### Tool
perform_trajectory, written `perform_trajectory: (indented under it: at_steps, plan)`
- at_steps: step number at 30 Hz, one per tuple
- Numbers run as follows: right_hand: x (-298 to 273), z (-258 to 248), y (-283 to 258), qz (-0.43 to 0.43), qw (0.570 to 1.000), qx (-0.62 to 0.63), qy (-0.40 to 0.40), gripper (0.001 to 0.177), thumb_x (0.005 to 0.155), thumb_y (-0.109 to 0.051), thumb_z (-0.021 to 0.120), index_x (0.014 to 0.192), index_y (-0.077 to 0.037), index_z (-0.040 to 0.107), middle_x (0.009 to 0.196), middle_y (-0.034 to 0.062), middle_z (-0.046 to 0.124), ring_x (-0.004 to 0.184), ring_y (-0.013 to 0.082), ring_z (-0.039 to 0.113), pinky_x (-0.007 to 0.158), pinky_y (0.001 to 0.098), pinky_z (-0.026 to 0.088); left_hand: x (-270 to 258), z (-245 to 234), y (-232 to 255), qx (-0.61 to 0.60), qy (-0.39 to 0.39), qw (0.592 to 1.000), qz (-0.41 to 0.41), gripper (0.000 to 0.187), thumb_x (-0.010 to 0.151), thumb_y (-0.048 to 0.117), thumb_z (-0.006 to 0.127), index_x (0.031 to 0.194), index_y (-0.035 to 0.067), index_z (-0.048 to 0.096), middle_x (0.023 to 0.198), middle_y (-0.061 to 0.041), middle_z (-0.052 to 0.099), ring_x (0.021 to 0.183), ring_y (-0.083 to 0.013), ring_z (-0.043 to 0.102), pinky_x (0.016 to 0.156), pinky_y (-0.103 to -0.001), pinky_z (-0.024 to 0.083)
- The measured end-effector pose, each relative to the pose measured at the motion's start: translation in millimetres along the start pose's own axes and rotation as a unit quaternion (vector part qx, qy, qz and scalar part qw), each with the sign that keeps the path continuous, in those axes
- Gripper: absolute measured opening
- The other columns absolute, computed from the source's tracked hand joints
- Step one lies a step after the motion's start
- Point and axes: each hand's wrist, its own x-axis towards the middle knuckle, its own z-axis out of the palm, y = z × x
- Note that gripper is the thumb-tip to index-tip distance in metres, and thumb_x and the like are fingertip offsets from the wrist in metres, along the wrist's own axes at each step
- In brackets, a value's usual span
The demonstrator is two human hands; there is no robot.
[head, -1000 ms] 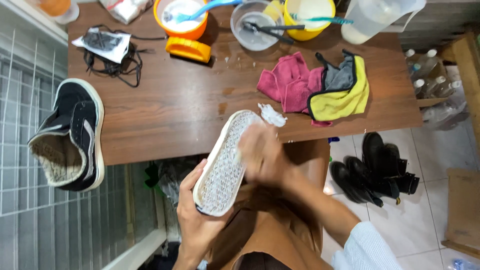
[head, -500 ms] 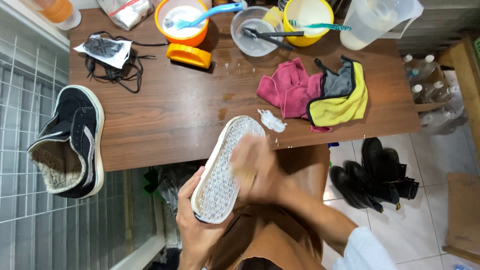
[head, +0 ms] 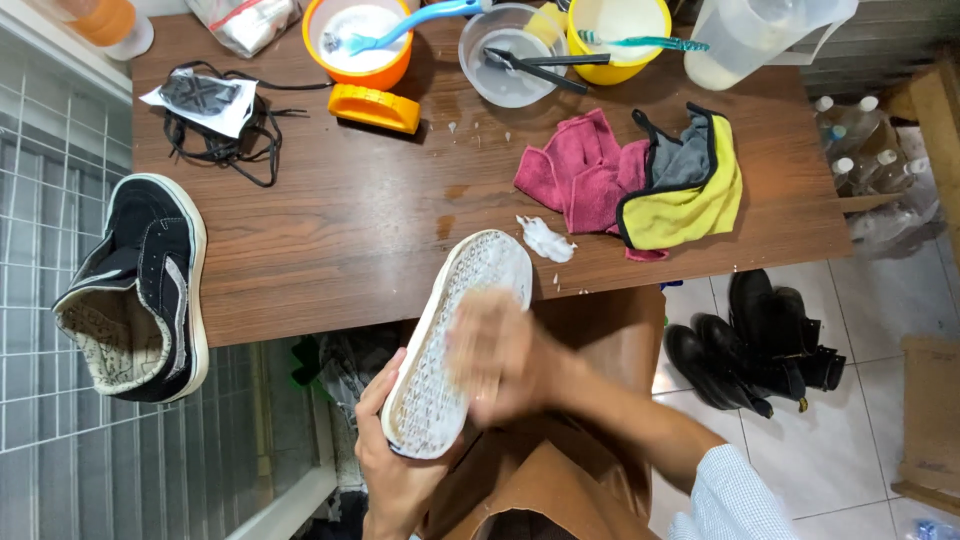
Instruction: The person scrubs the sole of a black sneaker with a brush, rinses it under water, and then wipes the sole with a cloth. The person continues to scrub the sole with a smaller brush, focusing on the edges and grooves.
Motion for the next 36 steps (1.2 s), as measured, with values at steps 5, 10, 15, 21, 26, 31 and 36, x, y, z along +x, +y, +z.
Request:
perform_trajectory:
  at_steps: [5,10,15,21,26,31,36]
  plan:
    - [17,-7,46,0.24,0.97,-0.033,0.013,0.018,0.089,-0.009,0.047,0.099,-0.007,0.062,0.093,0.0095,0.054,0.087,0.0237,0.051,0.084,0.0374,0.046,-6,0,-3,0.015,0.01,1.0,-0.006,0.089,0.067,0.026,0.092,0.139,0.007,0.042,0.15,-0.023,0.053,0.141,-0.0332,0.054,0.113,-0.042,0.054]
    - [-12,24,34,0.129,0.986,0.052,-0.09,0.027,0.087,-0.028,0.07,0.109,-0.012,0.068,0.107,0.0072,0.066,0.106,0.0306,0.062,0.089,0.047,0.046,-13,-5,-22,0.002,0.024,1.0,0.013,0.086,0.067,0.015,0.089,0.139,0.002,0.044,0.148,-0.024,0.054,0.139,-0.0358,0.057,0.114,-0.042,0.053]
    - [-19,-4,121,0.385,0.903,-0.089,-0.167,0.035,0.093,-0.04,0.053,0.115,-0.017,0.065,0.119,0.0037,0.063,0.121,0.0268,0.05,0.093,0.0528,0.039,-23,-15,-16,0.027,0.038,0.998,0.046,0.088,0.071,0.026,0.092,0.14,0.004,0.043,0.148,-0.023,0.054,0.139,-0.0343,0.056,0.113,-0.043,0.053]
    - [33,-35,133,0.617,0.704,0.318,0.147,0.048,0.096,-0.059,0.038,0.127,-0.023,0.046,0.1,0.0128,0.059,0.073,0.0209,0.055,0.049,0.0256,0.046,-24,-31,-23,0.03,0.077,0.996,-0.018,0.094,0.059,0.024,0.097,0.138,0.003,0.05,0.146,-0.02,0.059,0.137,-0.0291,0.06,0.115,-0.039,0.051]
    - [42,-39,151,0.655,0.634,0.393,0.12,0.046,0.101,-0.033,0.046,0.138,-0.008,0.038,0.132,0.0204,0.057,0.119,0.0303,0.063,0.098,0.0422,0.062,-26,-46,-38,0.079,0.065,0.989,-0.106,0.1,0.053,0.021,0.096,0.14,0.005,0.047,0.154,-0.02,0.046,0.144,-0.0298,0.047,0.12,-0.045,0.038]
    - [34,-23,184,0.598,0.775,0.205,0.017,0.069,0.093,-0.055,0.05,0.142,-0.007,0.037,0.13,0.0125,0.061,0.121,0.0226,0.06,0.109,0.041,0.049,-18,-49,-22,-0.006,0.068,0.94,-0.333,0.097,0.056,0.014,0.093,0.143,0.011,0.05,0.141,-0.007,0.058,0.132,-0.0176,0.055,0.106,-0.033,0.049]
    - [24,-3,203,0.528,0.846,0.021,0.077,0.061,0.085,-0.033,0.081,0.13,-0.014,0.045,0.132,0.0149,0.064,0.118,0.0262,0.064,0.094,0.0398,0.054,-15,-43,-6,-0.112,0.092,0.889,-0.434,0.108,0.051,0.002,0.09,0.149,0.012,0.047,0.144,-0.009,0.062,0.135,-0.0195,0.056,0.114,-0.036,0.046]
